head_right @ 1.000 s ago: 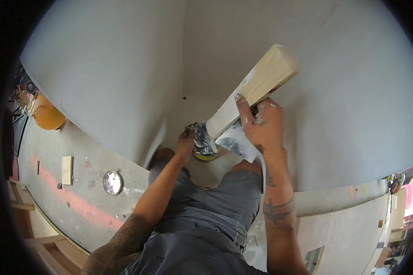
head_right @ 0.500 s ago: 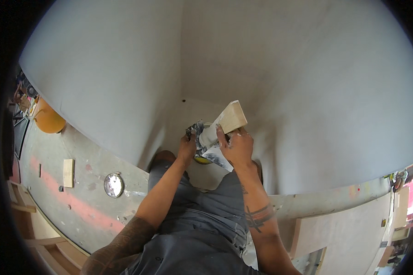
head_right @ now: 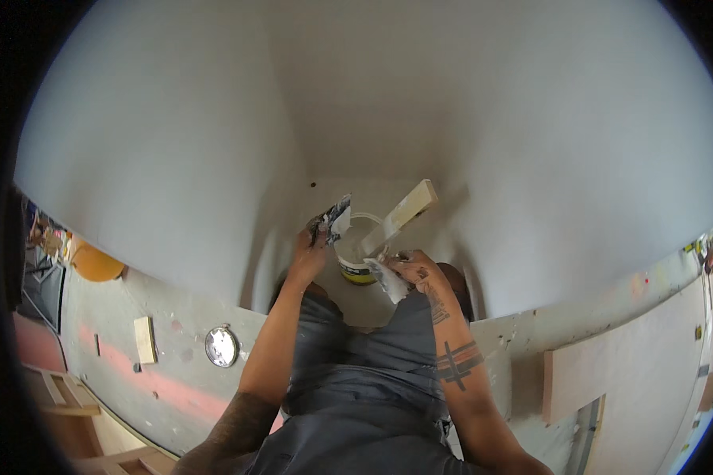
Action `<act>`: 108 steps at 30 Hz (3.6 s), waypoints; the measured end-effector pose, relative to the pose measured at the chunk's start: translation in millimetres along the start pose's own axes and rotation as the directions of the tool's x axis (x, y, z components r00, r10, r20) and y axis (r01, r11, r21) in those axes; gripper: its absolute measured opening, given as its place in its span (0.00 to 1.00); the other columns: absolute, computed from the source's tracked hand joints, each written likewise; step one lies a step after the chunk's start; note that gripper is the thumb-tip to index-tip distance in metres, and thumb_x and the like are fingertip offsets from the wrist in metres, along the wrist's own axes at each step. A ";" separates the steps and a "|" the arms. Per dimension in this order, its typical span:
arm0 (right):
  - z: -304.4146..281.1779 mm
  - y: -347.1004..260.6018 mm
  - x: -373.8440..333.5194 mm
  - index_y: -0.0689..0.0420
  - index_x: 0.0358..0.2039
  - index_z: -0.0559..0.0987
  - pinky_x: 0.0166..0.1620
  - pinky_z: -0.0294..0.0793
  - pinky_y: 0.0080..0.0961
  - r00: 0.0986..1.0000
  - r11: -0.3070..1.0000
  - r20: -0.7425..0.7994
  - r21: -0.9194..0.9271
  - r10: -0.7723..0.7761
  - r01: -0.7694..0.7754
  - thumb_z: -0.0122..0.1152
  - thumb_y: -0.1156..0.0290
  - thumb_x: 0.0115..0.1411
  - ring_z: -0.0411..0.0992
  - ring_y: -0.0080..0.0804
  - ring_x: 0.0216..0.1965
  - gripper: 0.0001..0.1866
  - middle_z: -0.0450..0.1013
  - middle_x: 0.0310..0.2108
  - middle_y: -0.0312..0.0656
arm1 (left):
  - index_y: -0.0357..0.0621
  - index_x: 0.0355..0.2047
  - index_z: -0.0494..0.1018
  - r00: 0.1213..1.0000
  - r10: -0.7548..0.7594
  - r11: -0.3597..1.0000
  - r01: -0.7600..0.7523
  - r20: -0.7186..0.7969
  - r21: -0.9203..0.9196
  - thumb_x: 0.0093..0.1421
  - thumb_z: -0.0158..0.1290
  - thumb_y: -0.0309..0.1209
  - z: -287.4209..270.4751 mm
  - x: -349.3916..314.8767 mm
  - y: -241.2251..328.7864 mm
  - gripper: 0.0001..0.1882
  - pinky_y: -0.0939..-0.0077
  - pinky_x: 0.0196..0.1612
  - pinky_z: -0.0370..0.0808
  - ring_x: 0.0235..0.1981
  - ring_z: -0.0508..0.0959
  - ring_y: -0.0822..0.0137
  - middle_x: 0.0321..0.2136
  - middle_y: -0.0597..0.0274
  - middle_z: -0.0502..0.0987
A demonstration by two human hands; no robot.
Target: Applying and smoothing joint compound onto a curved wall surface using putty knives.
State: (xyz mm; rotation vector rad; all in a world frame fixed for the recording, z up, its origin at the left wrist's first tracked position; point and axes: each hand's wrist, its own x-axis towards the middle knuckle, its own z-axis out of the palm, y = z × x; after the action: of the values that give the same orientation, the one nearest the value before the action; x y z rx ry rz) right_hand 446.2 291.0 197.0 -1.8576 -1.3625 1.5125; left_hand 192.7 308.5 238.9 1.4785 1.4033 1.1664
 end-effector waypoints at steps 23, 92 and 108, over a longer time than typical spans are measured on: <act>44.6 -77.7 -56.6 0.56 0.52 0.71 0.45 0.76 0.32 0.849 0.200 -0.254 0.903 -0.464 0.380 0.58 0.64 0.65 0.74 0.30 0.47 0.18 0.75 0.45 0.41 | 0.47 0.55 0.73 0.809 0.579 0.793 -0.587 0.101 0.163 0.54 0.52 0.18 -12.0 -35.1 68.9 0.26 0.60 0.57 0.73 0.53 0.74 0.46 0.54 0.52 0.73; 48.6 153.4 -42.6 0.66 0.49 0.74 0.45 0.71 0.27 0.815 0.787 -0.479 0.340 -0.326 0.515 0.48 0.70 0.68 0.72 0.34 0.41 0.14 0.74 0.39 0.46 | 0.40 0.59 0.62 0.957 0.150 0.601 0.110 0.247 -0.792 0.69 0.49 0.44 94.3 142.3 277.2 0.26 0.66 0.52 0.77 0.51 0.77 0.66 0.52 0.59 0.75; 63.2 161.4 28.4 0.64 0.43 0.75 0.36 0.75 0.30 0.831 0.720 -0.475 0.464 -0.290 0.516 0.52 0.69 0.68 0.69 0.25 0.31 0.11 0.75 0.32 0.40 | 0.37 0.51 0.72 0.805 0.593 0.710 -0.520 0.004 -0.475 0.72 0.42 0.40 189.6 345.9 438.2 0.19 0.71 0.41 0.72 0.35 0.74 0.68 0.36 0.59 0.78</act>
State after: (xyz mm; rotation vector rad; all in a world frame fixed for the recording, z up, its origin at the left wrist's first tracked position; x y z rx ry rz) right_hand 458.2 224.6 34.9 -1.2517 -0.9089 1.0936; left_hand 490.3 621.9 640.1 1.6422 0.4968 1.5743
